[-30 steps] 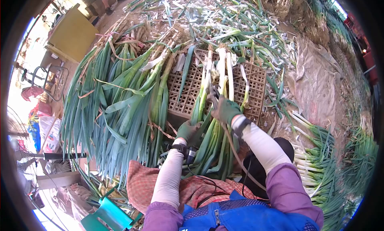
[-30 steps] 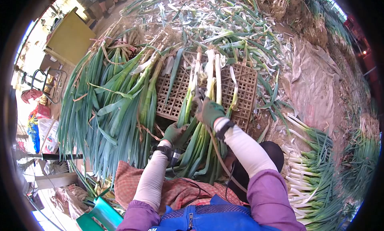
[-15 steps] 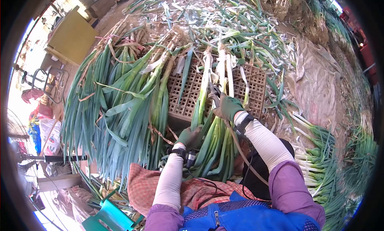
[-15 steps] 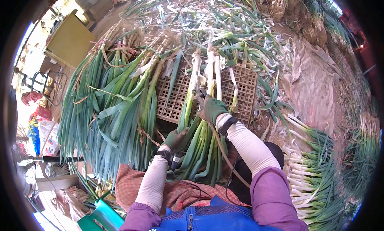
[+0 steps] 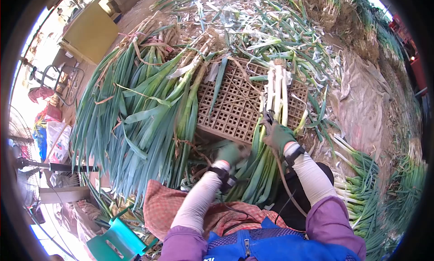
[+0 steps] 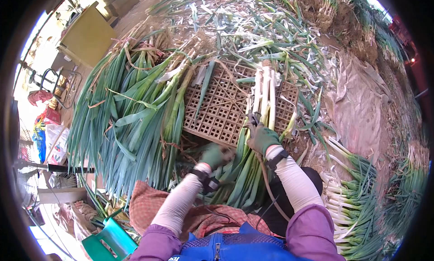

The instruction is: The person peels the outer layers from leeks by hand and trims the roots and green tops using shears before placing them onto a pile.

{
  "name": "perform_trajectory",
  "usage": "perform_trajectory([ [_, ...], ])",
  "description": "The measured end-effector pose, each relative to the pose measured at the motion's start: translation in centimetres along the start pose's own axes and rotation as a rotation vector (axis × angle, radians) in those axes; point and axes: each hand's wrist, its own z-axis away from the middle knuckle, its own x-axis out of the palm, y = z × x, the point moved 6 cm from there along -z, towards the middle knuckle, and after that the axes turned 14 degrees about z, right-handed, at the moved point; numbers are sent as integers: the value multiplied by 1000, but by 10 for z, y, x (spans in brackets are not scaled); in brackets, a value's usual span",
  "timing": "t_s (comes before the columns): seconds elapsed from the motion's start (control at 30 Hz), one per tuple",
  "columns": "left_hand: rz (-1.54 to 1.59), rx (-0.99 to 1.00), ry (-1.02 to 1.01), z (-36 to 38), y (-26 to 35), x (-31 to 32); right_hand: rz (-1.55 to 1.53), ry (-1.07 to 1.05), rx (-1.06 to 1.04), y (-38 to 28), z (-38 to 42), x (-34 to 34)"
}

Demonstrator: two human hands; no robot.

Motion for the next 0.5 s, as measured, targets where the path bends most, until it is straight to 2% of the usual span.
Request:
perform_trajectory([
  [0.03,13,-87,273,10,11,-54,-43,-64,-13,-2,9,-4],
  [0.07,-145,-79,534,10,7,-98,-60,-63,-38,-4,15,-5],
  [0.1,-221,-90,712,14,-3,-140,-74,-60,-63,-7,21,-5],
  [0.13,-504,-49,939,14,-18,-169,-93,-80,-65,-10,27,-8],
  [0.17,-466,-126,1003,24,-16,-208,-111,-99,-67,-15,33,-12],
  [0.2,-654,-162,1043,27,-26,-232,-129,-119,-70,-18,37,-13],
  [0.23,-844,-199,1077,30,-34,-250,-119,-100,-85,-18,35,-10],
  [0.33,-625,-382,821,27,-49,-288,-90,-57,-113,-18,26,-2],
  [0.43,-473,-685,402,13,-50,-291,-81,-96,-111,-18,19,8],
  [0.5,-664,-545,554,11,-37,-283,-72,-49,-124,-18,14,14],
])
